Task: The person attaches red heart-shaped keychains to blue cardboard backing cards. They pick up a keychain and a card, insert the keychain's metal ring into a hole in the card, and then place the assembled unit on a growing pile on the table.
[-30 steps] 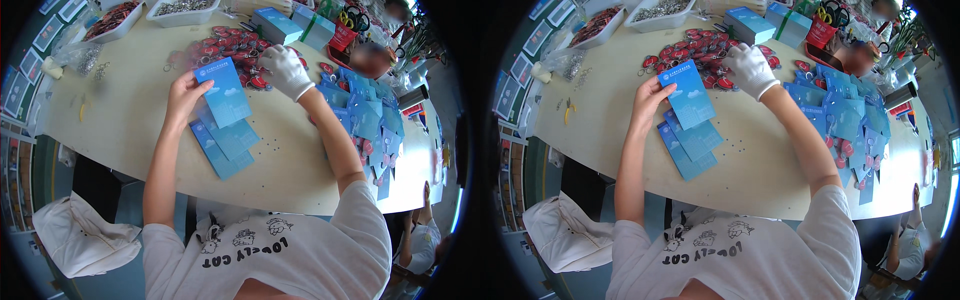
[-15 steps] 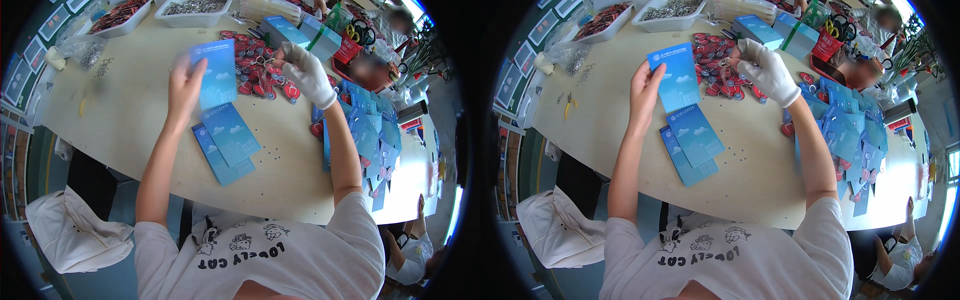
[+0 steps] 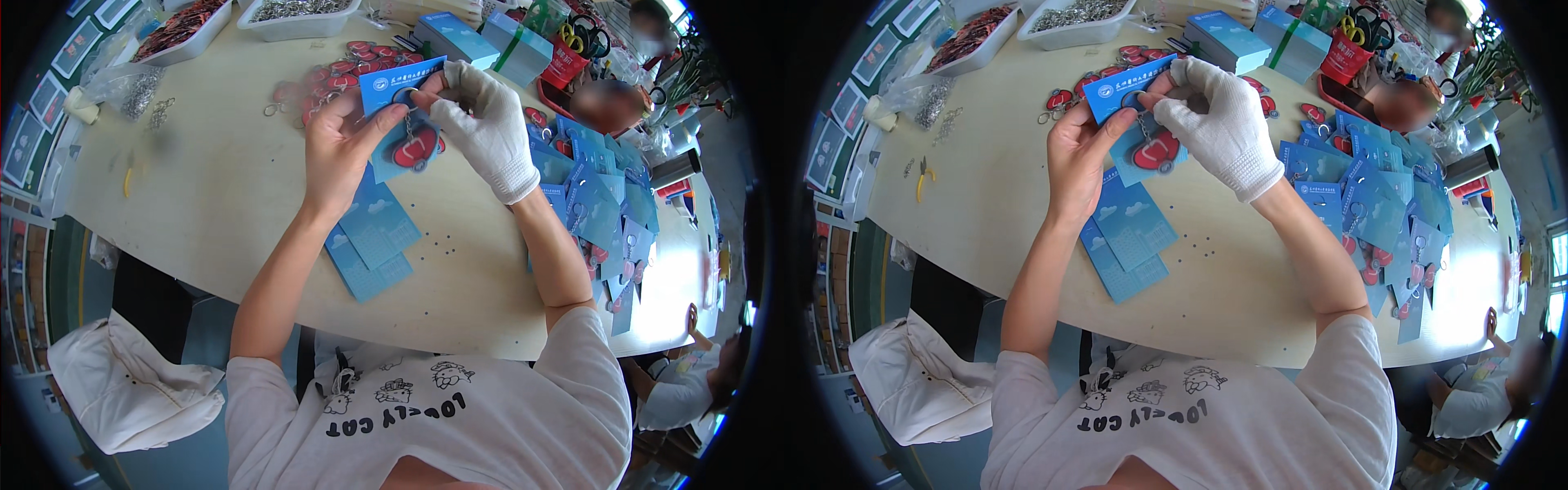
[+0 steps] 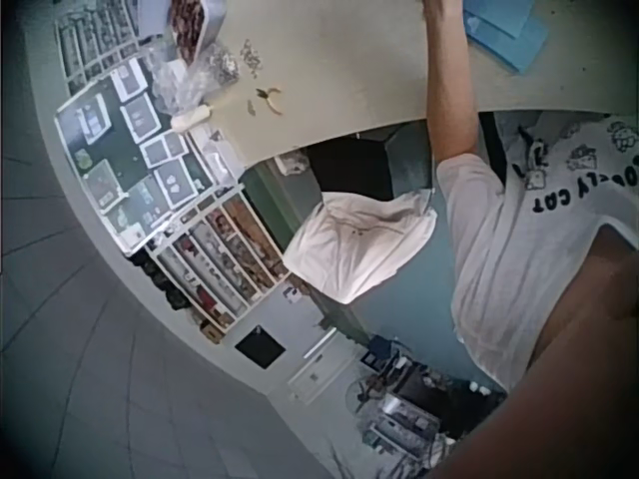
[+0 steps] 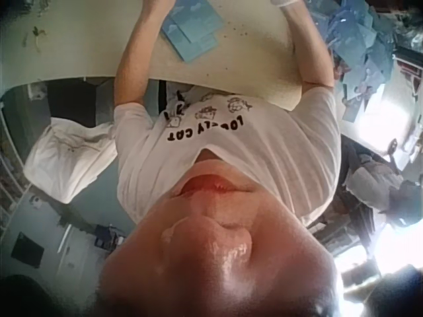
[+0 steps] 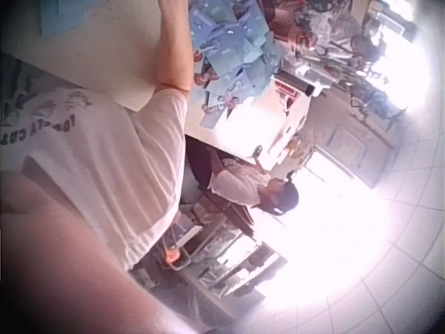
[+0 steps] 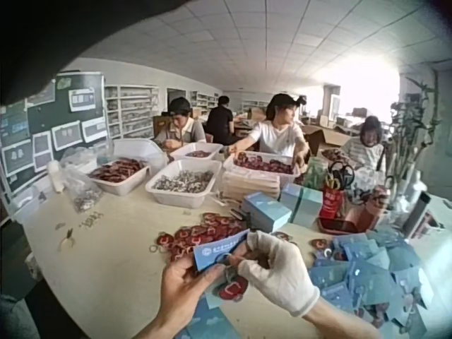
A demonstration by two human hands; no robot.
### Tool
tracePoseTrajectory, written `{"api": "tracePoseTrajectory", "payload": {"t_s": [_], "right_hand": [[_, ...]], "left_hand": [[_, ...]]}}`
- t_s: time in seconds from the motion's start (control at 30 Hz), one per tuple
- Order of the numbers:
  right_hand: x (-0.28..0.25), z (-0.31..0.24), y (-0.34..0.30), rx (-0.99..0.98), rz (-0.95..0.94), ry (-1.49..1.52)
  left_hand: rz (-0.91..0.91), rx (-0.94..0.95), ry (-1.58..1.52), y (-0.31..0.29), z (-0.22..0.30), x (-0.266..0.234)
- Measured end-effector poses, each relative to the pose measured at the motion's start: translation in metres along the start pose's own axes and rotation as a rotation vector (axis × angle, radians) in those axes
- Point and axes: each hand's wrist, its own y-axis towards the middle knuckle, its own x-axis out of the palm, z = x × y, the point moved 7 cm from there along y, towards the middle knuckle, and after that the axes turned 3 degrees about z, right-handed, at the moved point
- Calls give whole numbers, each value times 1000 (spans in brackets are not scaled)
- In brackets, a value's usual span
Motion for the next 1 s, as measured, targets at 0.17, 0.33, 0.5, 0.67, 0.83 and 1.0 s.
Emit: {"api": "tracePoseTrajectory", "payload": {"t_s": [0.17,0.33,0.5,0.67,0.83,1.0], "right_hand": [[-6,-6,-6,-93,186,-30],[10,-1,-9,17,107,406],[12,3,-7,144,-7,235],[14,15,-4,161,-46,211],[-43,13,9,147,-275,-253],[-182,23,-14,361,-221,-526]], "left_hand": [[65,-22,-70,-3,2,1],[99,-4,-93,-3,-2,-4],[97,-104,-240,-7,-8,0],[61,-158,-203,-6,-17,-1],[-139,-85,534,-3,-4,-20],[-249,-332,1517,-30,-23,-73]]}}
